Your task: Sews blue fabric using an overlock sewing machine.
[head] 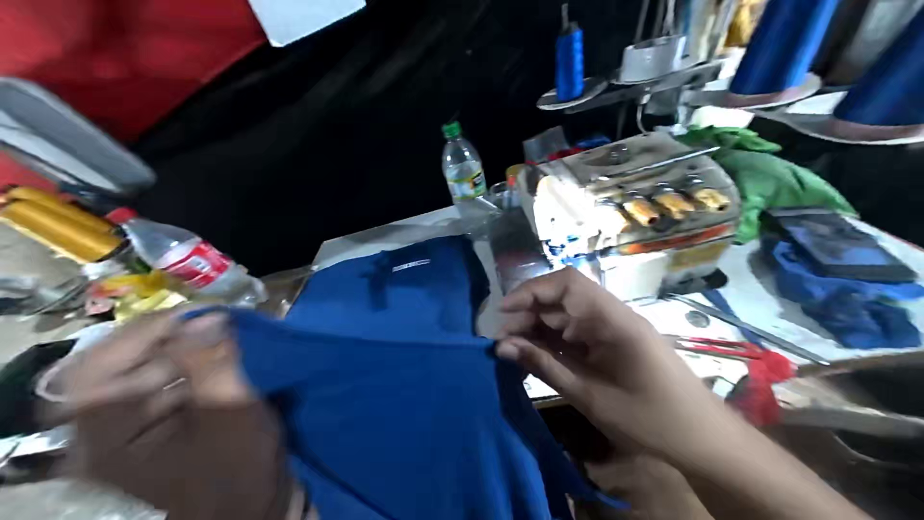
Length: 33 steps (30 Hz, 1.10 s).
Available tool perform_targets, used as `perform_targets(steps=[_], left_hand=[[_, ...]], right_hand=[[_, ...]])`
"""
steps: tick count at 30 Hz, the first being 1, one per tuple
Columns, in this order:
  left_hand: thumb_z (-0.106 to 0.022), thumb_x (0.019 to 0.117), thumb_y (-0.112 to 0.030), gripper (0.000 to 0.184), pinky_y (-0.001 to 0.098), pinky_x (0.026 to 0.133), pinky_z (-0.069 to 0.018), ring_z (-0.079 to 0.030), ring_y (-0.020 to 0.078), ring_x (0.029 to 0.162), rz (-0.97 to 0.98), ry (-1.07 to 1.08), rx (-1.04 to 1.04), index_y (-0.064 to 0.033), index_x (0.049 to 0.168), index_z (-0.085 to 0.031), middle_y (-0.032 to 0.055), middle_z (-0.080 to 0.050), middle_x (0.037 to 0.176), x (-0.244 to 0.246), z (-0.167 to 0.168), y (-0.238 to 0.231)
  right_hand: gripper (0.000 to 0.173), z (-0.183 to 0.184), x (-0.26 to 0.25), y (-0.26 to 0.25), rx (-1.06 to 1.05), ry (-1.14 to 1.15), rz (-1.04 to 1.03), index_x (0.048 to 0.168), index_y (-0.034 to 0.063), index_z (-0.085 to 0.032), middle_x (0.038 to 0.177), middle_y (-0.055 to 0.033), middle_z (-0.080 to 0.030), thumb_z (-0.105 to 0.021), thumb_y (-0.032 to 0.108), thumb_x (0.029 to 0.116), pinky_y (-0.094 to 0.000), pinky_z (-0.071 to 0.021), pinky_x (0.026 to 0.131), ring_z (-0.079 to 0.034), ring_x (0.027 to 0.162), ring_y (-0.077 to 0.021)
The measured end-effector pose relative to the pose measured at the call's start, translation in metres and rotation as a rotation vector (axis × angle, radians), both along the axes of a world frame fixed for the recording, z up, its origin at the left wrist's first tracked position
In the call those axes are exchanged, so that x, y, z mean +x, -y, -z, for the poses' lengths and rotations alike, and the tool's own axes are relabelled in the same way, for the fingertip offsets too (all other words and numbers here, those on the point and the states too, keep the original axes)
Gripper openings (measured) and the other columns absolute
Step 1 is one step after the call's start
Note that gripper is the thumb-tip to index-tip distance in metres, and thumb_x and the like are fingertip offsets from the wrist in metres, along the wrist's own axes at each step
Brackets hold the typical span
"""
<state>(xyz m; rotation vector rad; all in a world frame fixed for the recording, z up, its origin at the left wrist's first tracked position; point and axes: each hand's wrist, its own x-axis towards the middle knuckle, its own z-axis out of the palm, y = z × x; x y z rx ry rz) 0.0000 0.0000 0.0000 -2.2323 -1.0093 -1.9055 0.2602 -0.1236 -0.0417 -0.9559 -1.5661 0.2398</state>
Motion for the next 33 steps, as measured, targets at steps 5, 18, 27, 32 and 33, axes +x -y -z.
perform_targets(steps=[5,18,27,32,33], left_hand=[[-0.058,0.1048,-0.029,0.039,0.0606,0.097,-0.0511,-0.064,0.0378,0.115,0.116,-0.561,-0.546,-0.0009,0.131,-0.062,0.0213,-0.063,0.13,0.046,0.064,-0.071],[-0.077,0.091,-0.028,0.013,0.0169,0.063,-0.053,-0.064,0.0009,0.07,0.832,-0.552,-0.906,-0.0156,0.097,-0.075,-0.0073,-0.07,0.079,0.074,0.083,-0.081],[-0.074,0.0937,-0.022,0.011,0.0177,0.066,-0.0556,-0.067,0.0032,0.076,0.748,-0.499,-0.825,-0.0163,0.103,-0.075,-0.007,-0.073,0.09,0.072,0.086,-0.075],[-0.076,0.0913,-0.022,0.011,0.0176,0.068,-0.0565,-0.067,0.0033,0.077,0.721,-0.443,-0.84,-0.0172,0.101,-0.076,-0.007,-0.073,0.089,0.075,0.085,-0.069],[-0.076,0.0917,-0.022,0.011,0.0169,0.069,-0.0564,-0.067,0.0023,0.078,0.711,-0.444,-0.82,-0.0175,0.101,-0.075,-0.0078,-0.073,0.09,0.075,0.085,-0.069]], right_hand=[[0.026,0.072,-0.003,-0.074,-0.389,-0.08,0.045,0.121,0.007,-0.058,0.099,-0.0025,-0.071,-0.068,0.008,0.0973,-0.027,-0.0604,0.074,-0.07,0.082,-0.0076],[0.041,0.113,0.012,-0.043,-0.804,-0.029,-0.142,0.132,0.0093,-0.057,0.104,-0.0041,-0.07,-0.068,0.026,0.0964,-0.034,-0.0586,0.081,-0.069,0.088,-0.0116],[0.019,0.134,0.0,-0.027,-0.35,0.114,0.347,0.107,0.0196,-0.07,0.103,0.0037,-0.067,-0.065,0.034,0.0964,-0.0349,-0.0581,0.08,-0.066,0.096,-0.0113],[0.018,0.141,-0.005,-0.041,-0.334,0.093,0.26,0.1,0.0176,-0.07,0.087,0.0081,-0.069,-0.065,0.035,0.0975,-0.0197,-0.0561,0.069,-0.065,0.078,-0.0004],[0.016,0.142,-0.005,-0.042,-0.328,0.081,0.251,0.099,0.0168,-0.07,0.087,0.0084,-0.07,-0.065,0.032,0.0972,-0.0179,-0.0561,0.07,-0.065,0.078,0.0009]])
